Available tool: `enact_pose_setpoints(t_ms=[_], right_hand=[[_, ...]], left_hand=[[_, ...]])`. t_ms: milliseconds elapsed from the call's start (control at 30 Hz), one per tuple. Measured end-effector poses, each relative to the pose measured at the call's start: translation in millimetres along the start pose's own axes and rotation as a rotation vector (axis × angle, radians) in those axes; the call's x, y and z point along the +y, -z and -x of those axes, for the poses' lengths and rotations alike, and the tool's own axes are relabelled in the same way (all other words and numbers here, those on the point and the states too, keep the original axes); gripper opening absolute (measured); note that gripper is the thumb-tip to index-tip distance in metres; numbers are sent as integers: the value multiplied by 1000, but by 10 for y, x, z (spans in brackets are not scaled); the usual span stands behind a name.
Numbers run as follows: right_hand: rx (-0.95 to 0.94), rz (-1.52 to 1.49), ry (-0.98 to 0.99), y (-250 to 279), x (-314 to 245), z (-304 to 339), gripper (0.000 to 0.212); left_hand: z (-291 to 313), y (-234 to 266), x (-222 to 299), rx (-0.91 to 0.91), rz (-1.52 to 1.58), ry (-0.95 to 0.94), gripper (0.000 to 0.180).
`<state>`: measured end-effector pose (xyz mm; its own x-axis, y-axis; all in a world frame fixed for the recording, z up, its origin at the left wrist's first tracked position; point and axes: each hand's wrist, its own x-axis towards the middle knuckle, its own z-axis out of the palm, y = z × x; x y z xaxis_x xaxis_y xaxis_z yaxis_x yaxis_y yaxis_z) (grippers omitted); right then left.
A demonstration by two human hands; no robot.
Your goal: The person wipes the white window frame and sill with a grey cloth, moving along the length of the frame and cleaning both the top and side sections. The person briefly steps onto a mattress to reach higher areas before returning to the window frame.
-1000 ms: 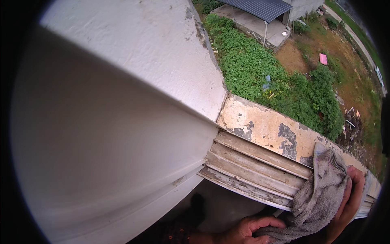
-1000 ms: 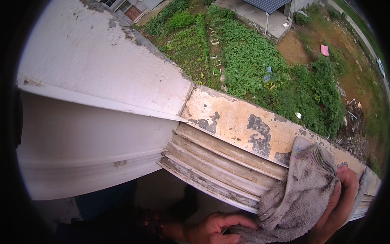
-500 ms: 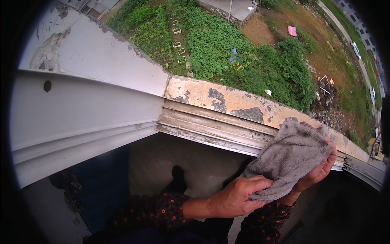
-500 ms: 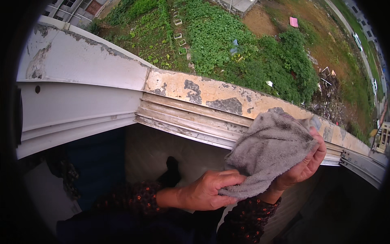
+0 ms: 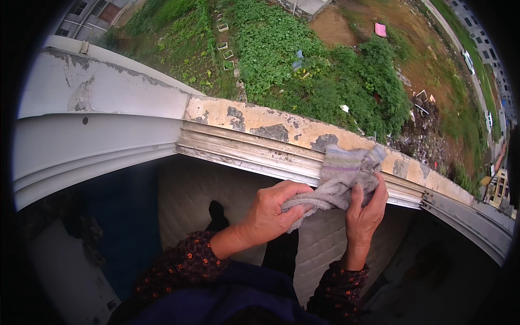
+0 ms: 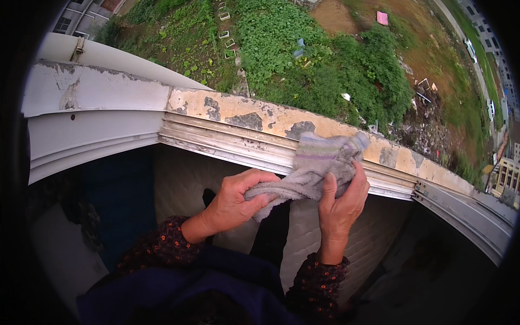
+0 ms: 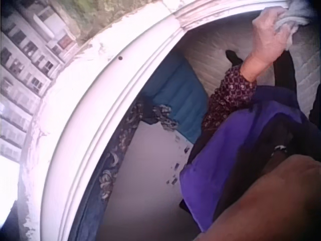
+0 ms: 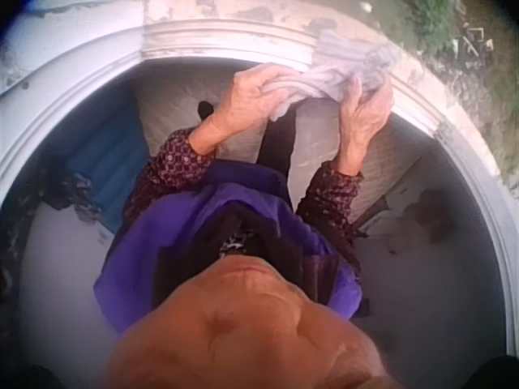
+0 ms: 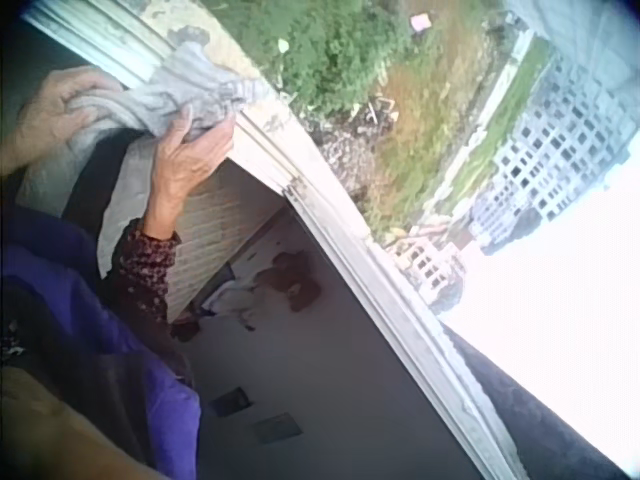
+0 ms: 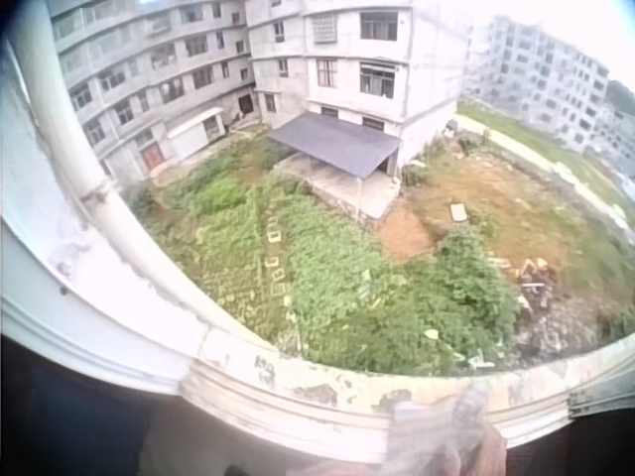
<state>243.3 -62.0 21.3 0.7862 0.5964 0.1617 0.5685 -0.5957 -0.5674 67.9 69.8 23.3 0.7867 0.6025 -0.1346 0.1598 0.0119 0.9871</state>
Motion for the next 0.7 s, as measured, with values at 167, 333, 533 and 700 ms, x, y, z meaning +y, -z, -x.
enact_pose_setpoints(t_ms=[167,333,533,700], right_hand=[[-135,162,400,-346,-310,-4,60],[-243,-78,593,-1116,-1000,-77,48],[-279,-1876,8,-1042,-2170,-1510,17],[-107,-1502,5,18,-1537,-1477,20]], left_hand=[[144,344,-75,220,-260,-79,32],[-18,768,44,441,-660,-130,32],[-724,1191,1127,689,-65,-688,28],[-641,837,1349,342,-109,-364,30]])
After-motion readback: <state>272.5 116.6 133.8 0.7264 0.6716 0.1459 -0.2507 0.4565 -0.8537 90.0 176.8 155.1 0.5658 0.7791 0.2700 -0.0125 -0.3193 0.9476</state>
